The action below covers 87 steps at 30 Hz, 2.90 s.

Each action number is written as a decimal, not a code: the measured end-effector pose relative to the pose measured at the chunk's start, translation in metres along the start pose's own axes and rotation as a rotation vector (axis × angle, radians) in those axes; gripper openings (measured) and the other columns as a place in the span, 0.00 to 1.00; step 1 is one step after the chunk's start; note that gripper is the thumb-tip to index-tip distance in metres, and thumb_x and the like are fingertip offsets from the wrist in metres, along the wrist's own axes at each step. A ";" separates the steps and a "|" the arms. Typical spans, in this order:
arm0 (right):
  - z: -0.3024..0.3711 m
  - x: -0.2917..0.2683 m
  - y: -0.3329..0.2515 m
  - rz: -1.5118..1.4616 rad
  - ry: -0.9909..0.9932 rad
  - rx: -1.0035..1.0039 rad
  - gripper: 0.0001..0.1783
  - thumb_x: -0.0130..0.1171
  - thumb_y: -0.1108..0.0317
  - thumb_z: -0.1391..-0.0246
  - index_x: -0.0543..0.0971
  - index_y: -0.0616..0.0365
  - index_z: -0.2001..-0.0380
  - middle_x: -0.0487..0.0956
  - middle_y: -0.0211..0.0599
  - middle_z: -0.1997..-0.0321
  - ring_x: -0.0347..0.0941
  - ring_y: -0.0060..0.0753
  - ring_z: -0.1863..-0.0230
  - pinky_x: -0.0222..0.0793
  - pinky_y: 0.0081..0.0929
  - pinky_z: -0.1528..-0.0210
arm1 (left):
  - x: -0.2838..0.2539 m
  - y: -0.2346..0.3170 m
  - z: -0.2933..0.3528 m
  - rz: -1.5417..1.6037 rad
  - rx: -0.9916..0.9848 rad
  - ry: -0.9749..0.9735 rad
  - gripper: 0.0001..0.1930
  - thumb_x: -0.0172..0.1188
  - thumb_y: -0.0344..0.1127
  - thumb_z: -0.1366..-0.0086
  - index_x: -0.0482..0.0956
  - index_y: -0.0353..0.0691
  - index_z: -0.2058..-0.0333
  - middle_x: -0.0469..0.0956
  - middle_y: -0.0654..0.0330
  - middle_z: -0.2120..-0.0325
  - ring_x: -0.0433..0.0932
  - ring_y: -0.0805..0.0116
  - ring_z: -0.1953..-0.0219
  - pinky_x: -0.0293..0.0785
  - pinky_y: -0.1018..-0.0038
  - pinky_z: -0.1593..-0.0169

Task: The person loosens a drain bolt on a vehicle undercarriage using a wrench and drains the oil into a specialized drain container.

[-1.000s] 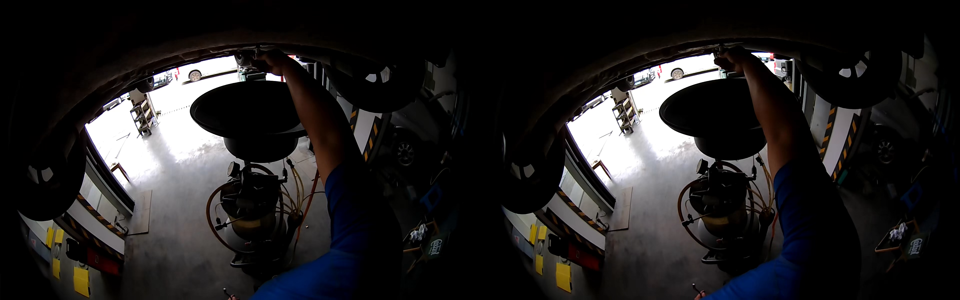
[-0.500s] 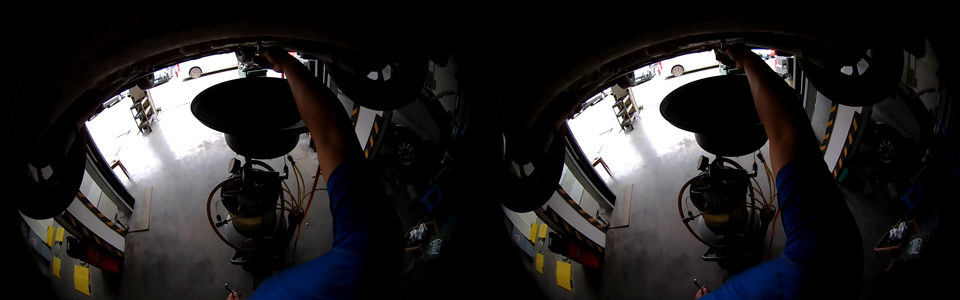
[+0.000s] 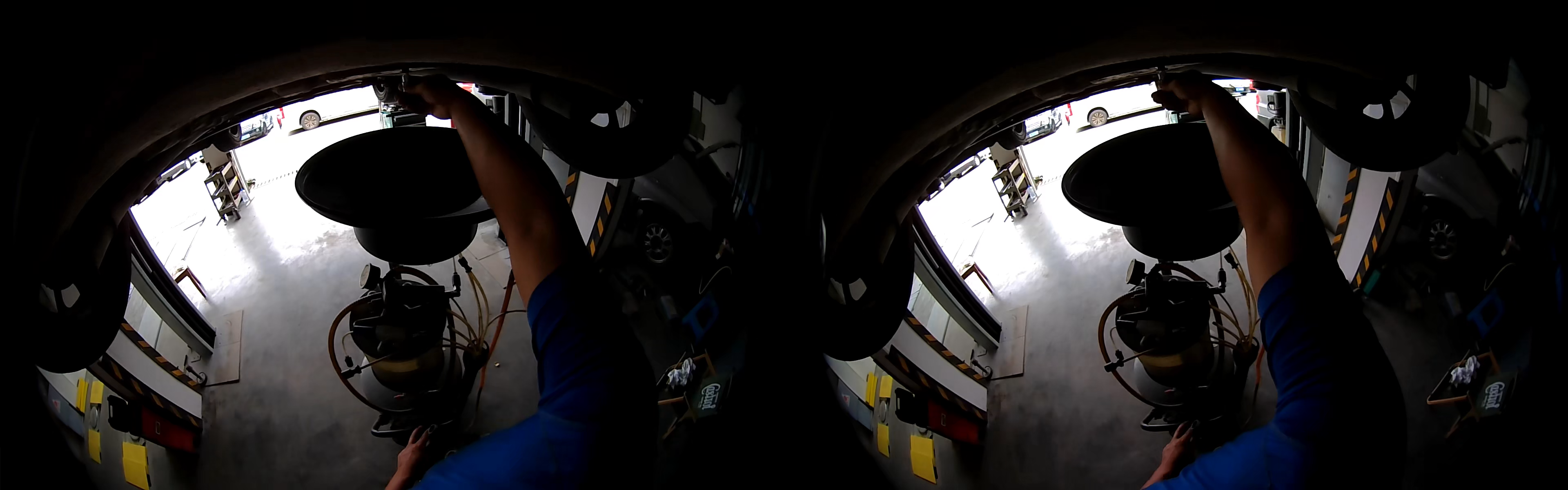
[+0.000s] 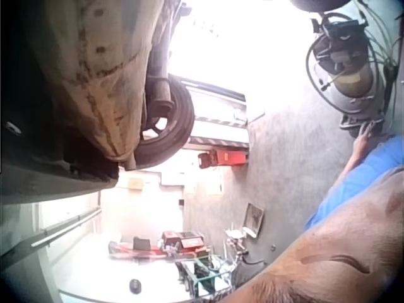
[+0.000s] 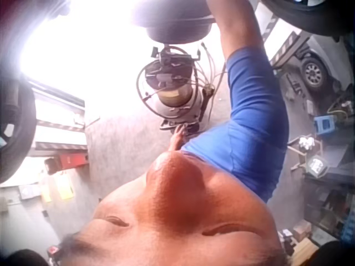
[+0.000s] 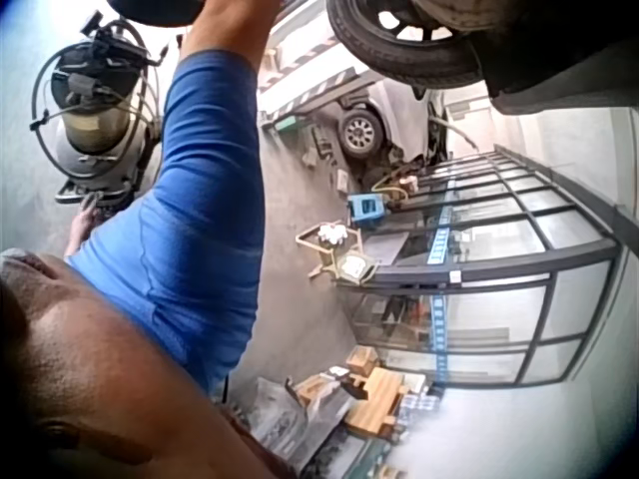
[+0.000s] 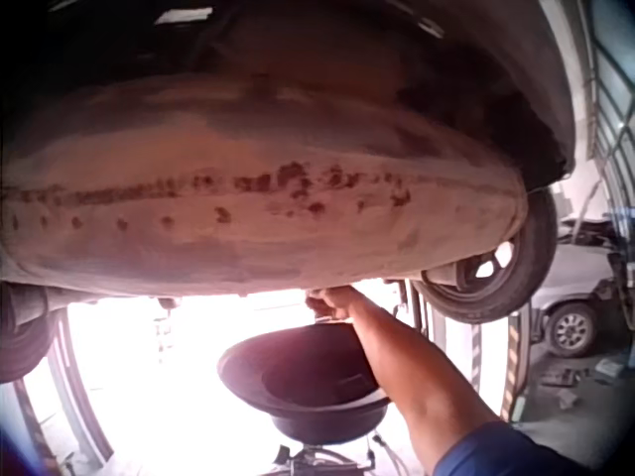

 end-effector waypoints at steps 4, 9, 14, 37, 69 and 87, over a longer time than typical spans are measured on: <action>-0.009 0.008 -0.007 0.247 0.029 -0.181 0.18 0.58 0.70 0.48 0.69 0.67 0.56 0.76 0.41 0.62 0.77 0.25 0.70 0.77 0.20 0.67 | 0.083 -0.043 -0.055 -0.102 0.269 -0.057 0.21 0.47 0.45 0.39 0.65 0.53 0.47 0.64 0.58 0.46 0.71 0.49 0.52 0.73 0.57 0.59; -0.002 0.014 0.003 0.063 0.072 -0.087 0.16 0.57 0.71 0.47 0.67 0.55 0.56 0.75 0.34 0.67 0.77 0.24 0.69 0.77 0.17 0.70 | 0.044 0.051 -0.075 -0.010 -0.266 -0.170 0.20 0.42 0.52 0.38 0.70 0.52 0.52 0.70 0.51 0.53 0.72 0.43 0.56 0.71 0.55 0.56; 0.008 0.012 -0.002 -0.057 -0.040 -0.003 0.10 0.57 0.70 0.48 0.69 0.57 0.62 0.75 0.33 0.68 0.76 0.25 0.64 0.76 0.21 0.66 | 0.058 0.043 -0.077 -0.055 -0.408 -0.114 0.21 0.40 0.53 0.37 0.74 0.49 0.57 0.70 0.49 0.56 0.72 0.42 0.57 0.69 0.52 0.55; -0.075 -0.046 0.009 0.108 0.041 -0.001 0.12 0.54 0.75 0.47 0.70 0.59 0.59 0.74 0.37 0.67 0.75 0.24 0.69 0.78 0.20 0.69 | 0.042 0.000 -0.058 -0.076 -0.489 -0.183 0.21 0.52 0.57 0.46 0.73 0.52 0.58 0.70 0.54 0.55 0.73 0.45 0.57 0.69 0.54 0.55; -0.108 -0.055 0.026 0.105 0.089 0.021 0.12 0.56 0.68 0.45 0.74 0.65 0.61 0.78 0.39 0.69 0.77 0.28 0.70 0.76 0.24 0.68 | 0.022 -0.002 -0.061 -0.068 -0.486 -0.156 0.15 0.50 0.45 0.43 0.75 0.53 0.58 0.69 0.54 0.59 0.73 0.47 0.59 0.69 0.55 0.58; -0.120 -0.052 0.028 0.275 0.153 0.018 0.09 0.56 0.69 0.46 0.75 0.67 0.68 0.77 0.37 0.76 0.75 0.26 0.74 0.75 0.23 0.73 | 0.021 -0.011 -0.066 -0.072 -0.492 -0.239 0.15 0.49 0.43 0.39 0.73 0.50 0.55 0.67 0.52 0.59 0.71 0.48 0.61 0.69 0.54 0.58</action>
Point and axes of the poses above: each hand's wrist, its own z-axis away from the middle knuckle, its own x-axis out of the palm, y = z × x, the point moved 1 cm from there along -z, towards the middle knuckle
